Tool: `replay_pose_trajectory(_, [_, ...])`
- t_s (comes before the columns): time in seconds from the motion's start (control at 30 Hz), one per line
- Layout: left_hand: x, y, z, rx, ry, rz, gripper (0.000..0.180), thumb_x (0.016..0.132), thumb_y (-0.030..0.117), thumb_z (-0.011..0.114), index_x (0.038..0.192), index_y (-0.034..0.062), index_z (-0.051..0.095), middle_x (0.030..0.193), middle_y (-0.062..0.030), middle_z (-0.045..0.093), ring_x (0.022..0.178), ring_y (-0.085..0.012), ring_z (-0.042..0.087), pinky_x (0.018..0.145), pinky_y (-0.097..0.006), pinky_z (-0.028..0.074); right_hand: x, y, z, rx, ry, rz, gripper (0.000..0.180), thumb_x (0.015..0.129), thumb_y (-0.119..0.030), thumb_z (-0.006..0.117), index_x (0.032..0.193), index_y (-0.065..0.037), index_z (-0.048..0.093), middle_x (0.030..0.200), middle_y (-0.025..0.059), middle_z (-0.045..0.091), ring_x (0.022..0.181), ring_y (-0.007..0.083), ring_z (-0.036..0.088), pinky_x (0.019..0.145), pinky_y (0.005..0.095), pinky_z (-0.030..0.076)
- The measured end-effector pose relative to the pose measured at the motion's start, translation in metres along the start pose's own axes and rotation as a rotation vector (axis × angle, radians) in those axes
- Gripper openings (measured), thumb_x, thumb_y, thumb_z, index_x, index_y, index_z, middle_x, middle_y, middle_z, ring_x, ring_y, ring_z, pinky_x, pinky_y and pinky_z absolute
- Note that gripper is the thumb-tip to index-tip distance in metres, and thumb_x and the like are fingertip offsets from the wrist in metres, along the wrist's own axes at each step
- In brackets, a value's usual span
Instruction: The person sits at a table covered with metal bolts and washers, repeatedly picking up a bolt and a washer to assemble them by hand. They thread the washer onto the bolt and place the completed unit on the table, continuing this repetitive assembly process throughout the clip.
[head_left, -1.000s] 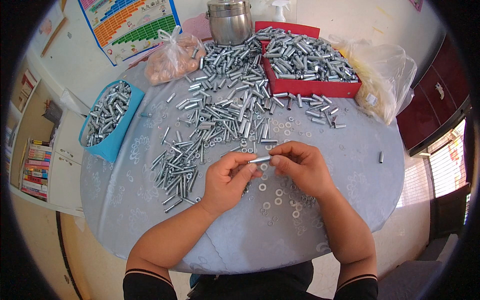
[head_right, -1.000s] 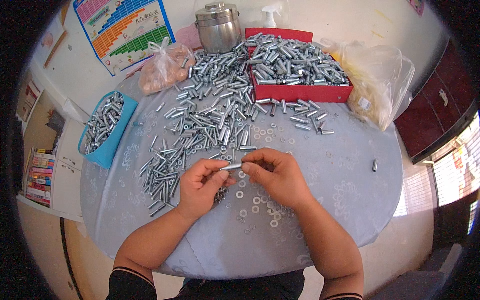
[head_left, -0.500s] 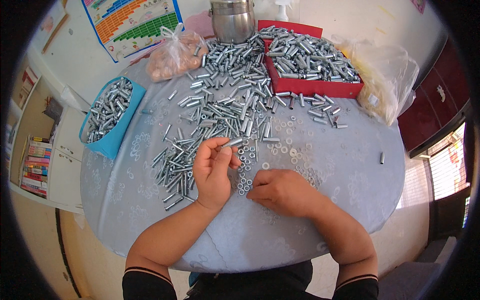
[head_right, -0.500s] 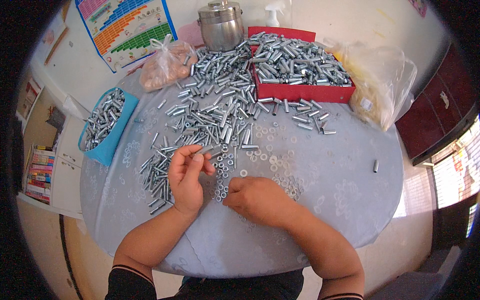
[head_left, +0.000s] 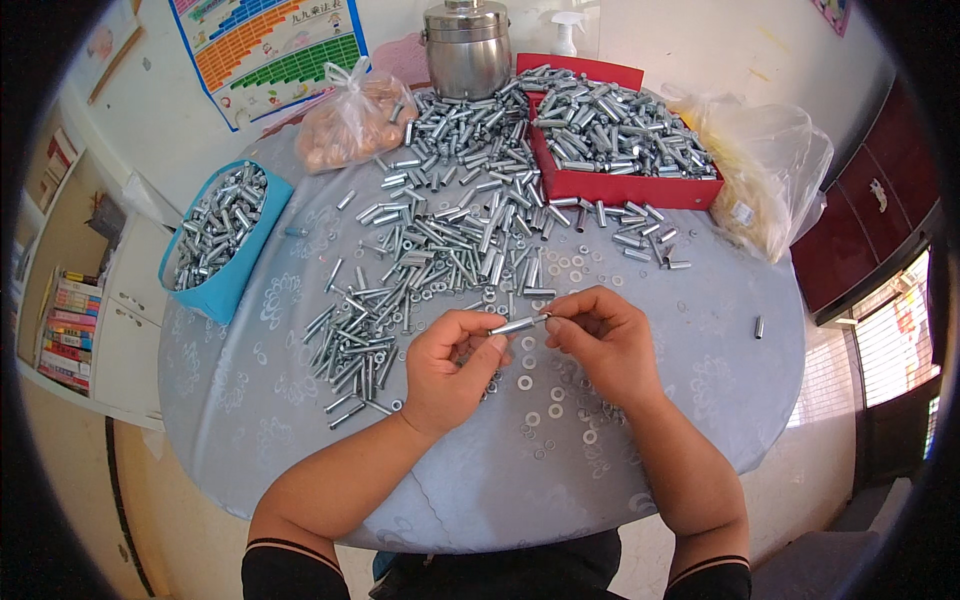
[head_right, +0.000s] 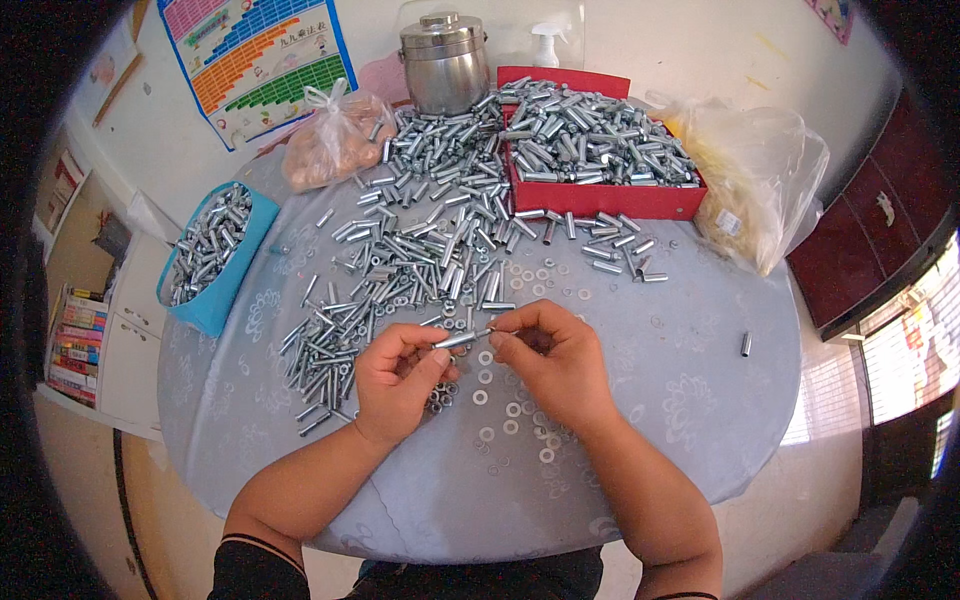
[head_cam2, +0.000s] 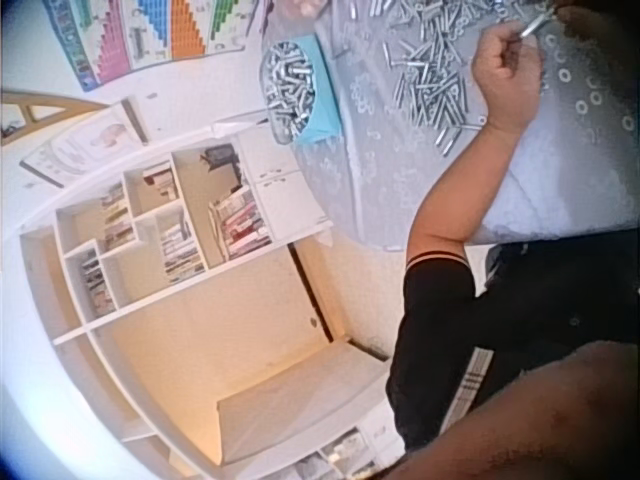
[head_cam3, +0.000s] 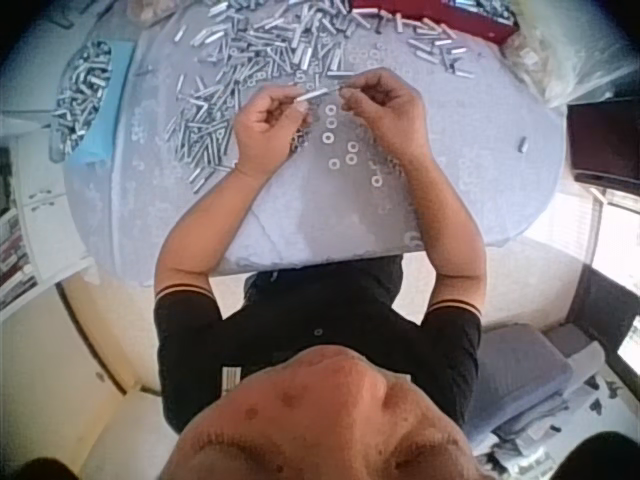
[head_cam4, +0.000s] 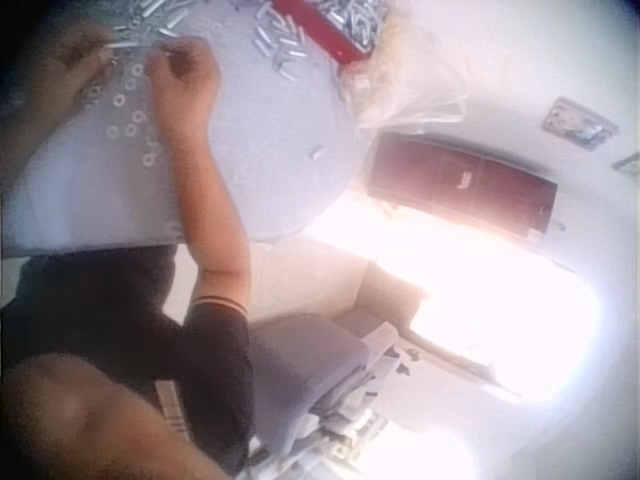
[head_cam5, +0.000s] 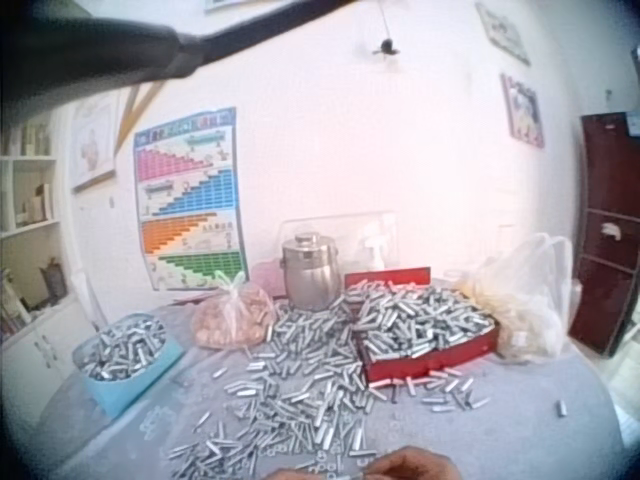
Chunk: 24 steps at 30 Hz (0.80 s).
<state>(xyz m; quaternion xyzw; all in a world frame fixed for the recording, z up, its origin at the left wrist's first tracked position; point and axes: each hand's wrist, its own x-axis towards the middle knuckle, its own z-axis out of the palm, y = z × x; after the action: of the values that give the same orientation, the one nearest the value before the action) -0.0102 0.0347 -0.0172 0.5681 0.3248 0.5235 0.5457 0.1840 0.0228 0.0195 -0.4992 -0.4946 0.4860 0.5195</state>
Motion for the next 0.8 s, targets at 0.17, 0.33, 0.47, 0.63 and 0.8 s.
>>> replay_pose_trajectory(0.17, [0.0008, 0.0021, 0.0024, 0.013, 0.003, -0.018, 0.018, 0.091, -0.001, 0.057, 0.109, -0.002, 0.057, 0.097, -0.0108, 0.067, 0.078, -0.0116, 0.065, 0.069, -0.025, 0.056, 0.0, 0.0054, -0.0024, 0.004, -0.054, -0.026, 0.013, 0.085, -0.001, 0.068, 0.097, 0.001, 0.064, 0.089, 0.0041, 0.067, 0.075, 0.0086, 0.061, 0.068, 0.0226, 0.049])
replay_pose_trajectory(0.33, [0.0011, 0.0026, 0.0016, 0.034, 0.011, -0.044, 0.018, 0.091, -0.001, 0.057, 0.109, -0.0021, 0.058, 0.098, -0.0103, 0.067, 0.079, -0.0125, 0.066, 0.069, -0.025, 0.055, -0.0003, 0.0054, -0.0042, -0.106, -0.049, -0.05, 0.015, 0.085, -0.002, 0.068, 0.1, 0.002, 0.064, 0.089, 0.0039, 0.067, 0.078, 0.008, 0.061, 0.069, 0.0226, 0.049])
replay_pose_trajectory(0.47, [0.0011, 0.003, 0.0037, -0.008, -0.001, -0.048, 0.019, 0.092, -0.001, 0.056, 0.11, -0.0018, 0.058, 0.098, -0.0103, 0.067, 0.08, -0.0133, 0.066, 0.07, -0.025, 0.055, -0.0014, -0.0007, 0.0002, 0.022, -0.022, 0.027, 0.016, 0.085, -0.004, 0.069, 0.1, 0.001, 0.065, 0.088, 0.0024, 0.067, 0.078, 0.0079, 0.061, 0.069, 0.0229, 0.049])
replay_pose_trajectory(0.63, [0.0029, 0.0025, 0.0026, -0.027, -0.01, -0.056, 0.019, 0.093, 0.001, 0.056, 0.112, -0.0008, 0.057, 0.097, -0.0111, 0.068, 0.081, -0.0151, 0.067, 0.072, -0.027, 0.055, 0.0002, 0.0059, -0.0031, -0.075, -0.055, -0.03, 0.018, 0.085, -0.006, 0.07, 0.102, -0.001, 0.067, 0.088, 0.0029, 0.067, 0.078, 0.0085, 0.06, 0.069, 0.0237, 0.05])
replay_pose_trajectory(0.8, [0.0039, 0.0041, -0.0011, -0.07, 0.16, 0.064, 0.017, 0.095, 0.007, 0.054, 0.111, 0.001, 0.056, 0.093, -0.0086, 0.066, 0.073, -0.0121, 0.062, 0.068, -0.025, 0.051, 0.0035, 0.0044, -0.0077, -0.473, -0.202, -0.275, 0.022, 0.079, -0.008, 0.072, 0.101, -0.006, 0.069, 0.084, 0.0077, 0.066, 0.071, 0.0176, 0.062, 0.068, 0.0292, 0.051])
